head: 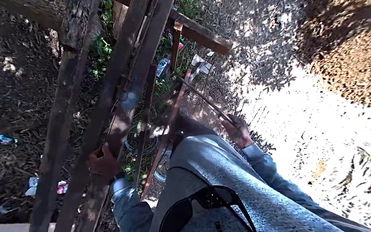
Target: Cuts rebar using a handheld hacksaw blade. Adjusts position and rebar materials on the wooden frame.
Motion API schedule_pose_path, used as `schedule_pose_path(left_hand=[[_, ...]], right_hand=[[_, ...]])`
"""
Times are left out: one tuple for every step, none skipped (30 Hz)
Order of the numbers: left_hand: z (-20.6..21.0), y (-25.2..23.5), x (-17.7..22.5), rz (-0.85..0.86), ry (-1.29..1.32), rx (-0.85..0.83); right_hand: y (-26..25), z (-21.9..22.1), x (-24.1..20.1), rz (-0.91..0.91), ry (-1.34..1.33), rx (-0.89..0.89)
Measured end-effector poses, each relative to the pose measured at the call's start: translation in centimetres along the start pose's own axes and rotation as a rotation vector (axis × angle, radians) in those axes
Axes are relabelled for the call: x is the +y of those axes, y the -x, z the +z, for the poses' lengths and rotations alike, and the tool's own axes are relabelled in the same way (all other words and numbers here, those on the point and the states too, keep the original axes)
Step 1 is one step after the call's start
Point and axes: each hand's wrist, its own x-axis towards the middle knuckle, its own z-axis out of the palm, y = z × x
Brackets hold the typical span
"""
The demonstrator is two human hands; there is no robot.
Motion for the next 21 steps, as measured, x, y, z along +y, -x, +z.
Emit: schedule_pose_path(left_hand=[[-0.1,0.2,0.2,0.007,0.006,-0.006],[-0.2,0.5,0.2,0.012,0.003,-0.012],[-0.3,0.7,0.1,0.02,-0.001,-0.013],[-0.1,0.8,-0.1,0.035,-0.005,-0.003],[0.0,0.9,-0.2,0.057,0.0,0.013],[0.0,1.0,-0.3,0.076,0.006,0.03],[0.1,1.2,-0.4,0.093,0.011,0.047],[-0.1,1.5,-0.3,0.103,0.009,0.057],[-0.4,2.0,0.0,0.111,0.0,0.066],[-0.7,2.5,0.4,0.118,-0.009,0.077],[-0.9,3.3,1.1,0.124,-0.02,0.095],[-1.0,4.3,1.8,0.124,-0.03,0.123],[-0.7,5.3,2.2,0.13,-0.028,0.169],[-0.4,6.7,2.9,0.122,-0.03,0.196],[-0.1,8.4,4.0,0.115,-0.025,0.186],[0.3,10.3,5.3,0.104,-0.021,0.14],[1.0,12.2,6.1,0.099,-0.021,0.073],[2.2,14.2,6.8,0.117,-0.015,0.018],[3.5,16.3,7.4,0.148,0.011,-0.059],[5.1,18.4,8.1,0.16,0.037,-0.161],[6.7,20.8,8.9,0.164,0.034,-0.248]], right_hand=[[0.8,-0.7,1.2,0.094,0.026,0.017],[1.6,-1.0,2.6,0.158,0.032,0.057],[2.3,-1.3,4.1,0.185,0.043,0.107],[2.8,-1.6,5.4,0.201,0.069,0.139],[3.1,-1.9,6.2,0.235,0.084,0.157],[3.4,-2.3,6.6,0.274,0.074,0.17],[3.4,-2.5,7.2,0.304,0.035,0.183],[3.3,-2.7,7.8,0.33,-0.027,0.202],[3.1,-2.7,8.5,0.355,-0.085,0.223],[2.6,-2.8,8.9,0.382,-0.133,0.241],[2.0,-3.1,9.3,0.414,-0.162,0.247],[1.2,-3.5,9.7,0.449,-0.186,0.233],[0.3,-3.8,10.4,0.483,-0.212,0.22],[-0.7,-4.0,11.4,0.507,-0.247,0.221],[-1.7,-4.1,12.5,0.524,-0.301,0.213],[-2.6,-4.2,13.5,0.533,-0.346,0.188],[-3.7,-4.4,14.5,0.55,-0.363,0.152],[-4.8,-4.3,15.6,0.577,-0.37,0.121],[-6.1,-4.3,16.7,0.607,-0.355,0.087],[-7.6,-4.1,18.1,0.609,-0.327,0.068],[-9.3,-3.9,19.6,0.61,-0.284,0.04]])
